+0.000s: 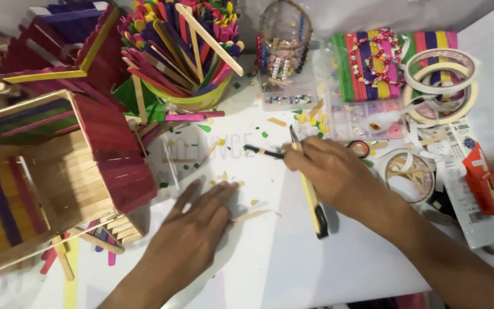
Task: Cutting and gluing popsicle sticks to build a model structure
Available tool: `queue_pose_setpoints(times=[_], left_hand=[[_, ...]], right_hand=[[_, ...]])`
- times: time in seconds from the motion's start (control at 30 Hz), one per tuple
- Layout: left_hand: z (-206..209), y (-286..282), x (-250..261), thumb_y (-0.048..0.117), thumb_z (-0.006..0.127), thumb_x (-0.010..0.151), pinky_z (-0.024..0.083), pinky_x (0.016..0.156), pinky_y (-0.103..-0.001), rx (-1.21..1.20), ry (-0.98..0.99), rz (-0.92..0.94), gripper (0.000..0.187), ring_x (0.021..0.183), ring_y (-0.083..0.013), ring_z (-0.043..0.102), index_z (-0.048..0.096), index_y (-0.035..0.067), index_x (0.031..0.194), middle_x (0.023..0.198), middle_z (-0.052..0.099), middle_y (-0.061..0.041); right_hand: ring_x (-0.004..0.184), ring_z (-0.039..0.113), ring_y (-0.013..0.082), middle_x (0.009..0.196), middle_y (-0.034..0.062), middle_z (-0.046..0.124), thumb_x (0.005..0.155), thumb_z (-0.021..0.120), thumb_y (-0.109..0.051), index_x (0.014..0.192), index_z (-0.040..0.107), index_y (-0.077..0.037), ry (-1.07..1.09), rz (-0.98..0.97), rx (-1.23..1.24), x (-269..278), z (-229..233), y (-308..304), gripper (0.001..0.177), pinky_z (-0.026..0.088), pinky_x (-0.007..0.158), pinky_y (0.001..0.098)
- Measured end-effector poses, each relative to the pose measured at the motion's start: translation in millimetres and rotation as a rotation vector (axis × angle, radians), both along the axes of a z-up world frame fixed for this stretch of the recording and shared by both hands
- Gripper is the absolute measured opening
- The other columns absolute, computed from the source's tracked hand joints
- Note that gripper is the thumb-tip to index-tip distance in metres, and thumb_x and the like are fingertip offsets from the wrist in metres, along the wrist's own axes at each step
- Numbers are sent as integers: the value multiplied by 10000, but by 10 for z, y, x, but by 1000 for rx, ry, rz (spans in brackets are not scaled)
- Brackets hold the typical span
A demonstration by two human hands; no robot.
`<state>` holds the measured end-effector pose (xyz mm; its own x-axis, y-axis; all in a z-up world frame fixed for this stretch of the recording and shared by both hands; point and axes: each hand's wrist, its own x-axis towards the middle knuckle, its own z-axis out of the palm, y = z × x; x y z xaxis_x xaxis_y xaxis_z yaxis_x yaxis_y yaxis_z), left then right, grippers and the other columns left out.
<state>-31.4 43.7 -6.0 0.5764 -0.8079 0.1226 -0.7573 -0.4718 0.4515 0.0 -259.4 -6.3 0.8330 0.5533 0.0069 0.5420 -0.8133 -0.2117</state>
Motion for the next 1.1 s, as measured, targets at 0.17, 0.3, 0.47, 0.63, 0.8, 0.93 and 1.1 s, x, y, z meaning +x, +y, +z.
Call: queue_pose_setpoints(times=[0.17,0.3,0.47,0.63,0.8,0.93,1.1], left_hand=[[4,70,-8,138,454,1019,329,1186,-518,135,-209,72,183,1362,-346,540,586,36,945,1433,602,-176],[69,-120,12,136,481,1024,350,1172,-524,-1,-166,-14,191,1318,-360,536,602,-3,975,1397,598,-207],[94,-507,-3,166,557,1043,378,1129,-592,-169,-120,-133,212,1341,-414,542,640,-5,948,1392,618,-206],[-164,-600,62,179,530,1030,369,1140,-548,-57,-219,-148,258,1355,-371,533,686,-3,1124,1446,607,-169],[-164,-450,133,203,532,1031,398,1107,-527,4,-307,-83,247,1307,-347,569,685,21,1096,1421,634,-143],[-113,-344,167,192,544,1027,434,1047,-495,31,-270,-78,218,1202,-340,591,688,35,1072,1230,678,-107],[-96,-281,194,78,588,922,461,987,-473,101,-343,-40,142,1111,-329,601,677,62,1030,1122,642,-105]], right_hand=[[1001,754,284,1146,167,755,863,710,163,999,667,6,-174,97,217,-119,58,-212,213,702,822,305],[769,620,263,847,102,643,863,559,235,1077,654,-37,16,-204,192,-33,151,-407,359,556,571,366],[793,539,284,796,67,573,951,508,-161,960,552,-186,187,-336,-21,-159,164,-554,52,416,650,468],[778,588,288,851,85,584,905,665,-72,1057,606,-83,-115,-127,-43,-324,18,-625,163,510,638,445],[888,595,282,953,40,642,902,768,-320,1013,616,-87,-5,-87,55,-357,-38,-644,299,464,819,427],[851,585,284,870,61,593,885,773,-277,984,562,-121,-33,-125,-26,-366,16,-540,280,486,737,418],[752,570,268,786,77,582,816,635,-48,889,541,-88,-100,-120,43,-413,108,-583,125,490,671,407]])
